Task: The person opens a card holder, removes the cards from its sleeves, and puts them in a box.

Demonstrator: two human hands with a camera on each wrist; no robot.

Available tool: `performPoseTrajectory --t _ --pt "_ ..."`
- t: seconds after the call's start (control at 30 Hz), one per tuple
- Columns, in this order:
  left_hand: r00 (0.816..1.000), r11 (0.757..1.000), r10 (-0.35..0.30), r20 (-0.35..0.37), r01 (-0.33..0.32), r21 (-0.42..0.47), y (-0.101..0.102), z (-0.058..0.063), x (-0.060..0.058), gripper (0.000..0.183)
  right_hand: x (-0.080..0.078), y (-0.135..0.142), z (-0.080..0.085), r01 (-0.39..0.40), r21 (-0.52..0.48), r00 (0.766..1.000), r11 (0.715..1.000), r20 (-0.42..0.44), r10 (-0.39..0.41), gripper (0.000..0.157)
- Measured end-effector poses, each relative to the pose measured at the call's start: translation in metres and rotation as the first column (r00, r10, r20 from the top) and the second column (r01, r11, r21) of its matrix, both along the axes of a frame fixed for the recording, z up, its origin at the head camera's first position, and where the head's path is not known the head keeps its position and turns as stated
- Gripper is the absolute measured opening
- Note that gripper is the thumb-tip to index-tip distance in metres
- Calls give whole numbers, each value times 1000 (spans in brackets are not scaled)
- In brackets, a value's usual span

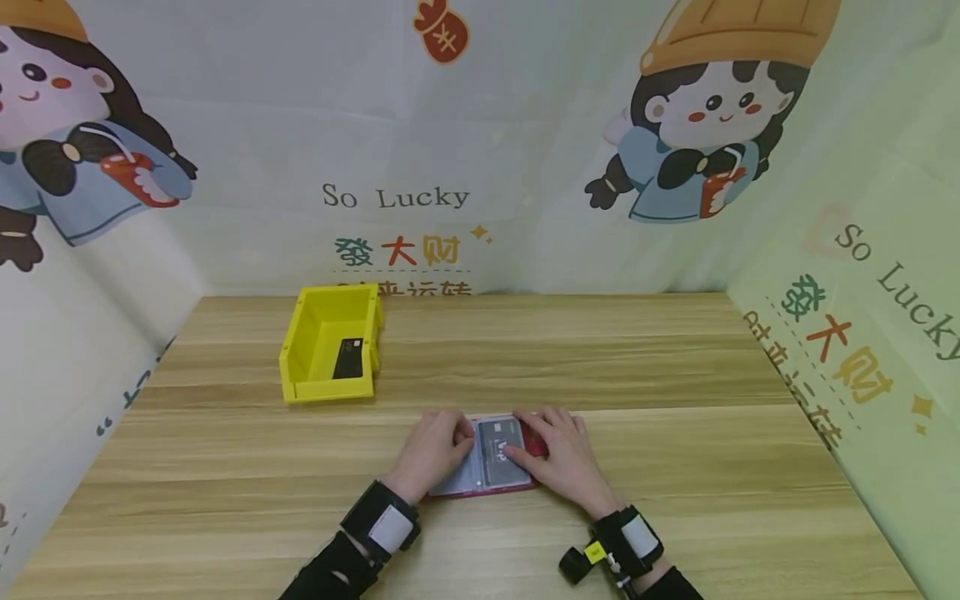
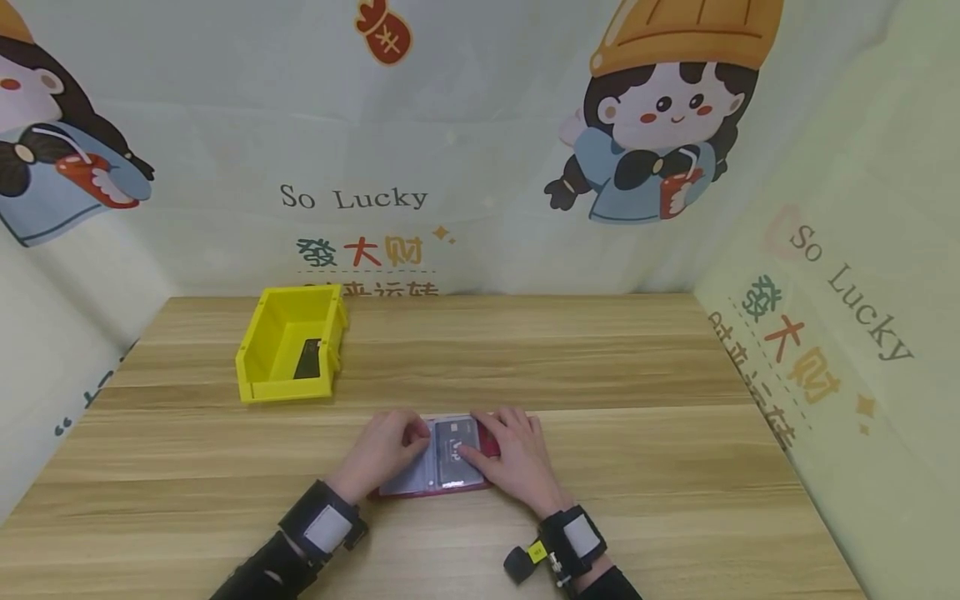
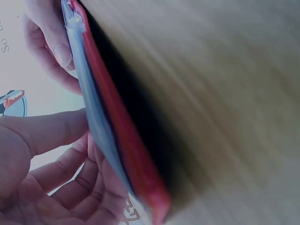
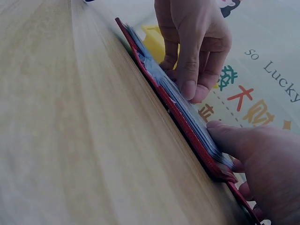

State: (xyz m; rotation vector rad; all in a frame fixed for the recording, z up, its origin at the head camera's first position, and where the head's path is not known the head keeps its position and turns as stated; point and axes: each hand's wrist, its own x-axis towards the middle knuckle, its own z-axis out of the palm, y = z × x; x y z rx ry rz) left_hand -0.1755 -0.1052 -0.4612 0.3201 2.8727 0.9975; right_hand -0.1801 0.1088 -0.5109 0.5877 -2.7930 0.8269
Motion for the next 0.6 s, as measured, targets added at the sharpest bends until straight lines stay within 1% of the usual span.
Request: performPoseTrajectory --t 0.17,0.27,0.47,0.53,0.6 --pt "1000 1000 -11 -19 11 0 2 0 1 4 0 0 0 3 -1 1000 1000 -4 -3 54" --pt "1000 1000 -5 -23 5 1 4 1 2 4 0 0 -1 8 0 1000 1000 -8 -8 53" --pt "998 1000 -3 -56 2 -17 7 3 3 8 0 0 -1 13 1 1000 1000 -8 -13 54" --pt "999 1000 0 -49 -1 -17 7 3 3 10 1 0 -1 13 0 1000 1000 -6 -13 55" --pt "1000 1000 5 -24 -5 -9 7 3 3 11 1 0 -1 14 1 1000 1000 -8 -14 56"
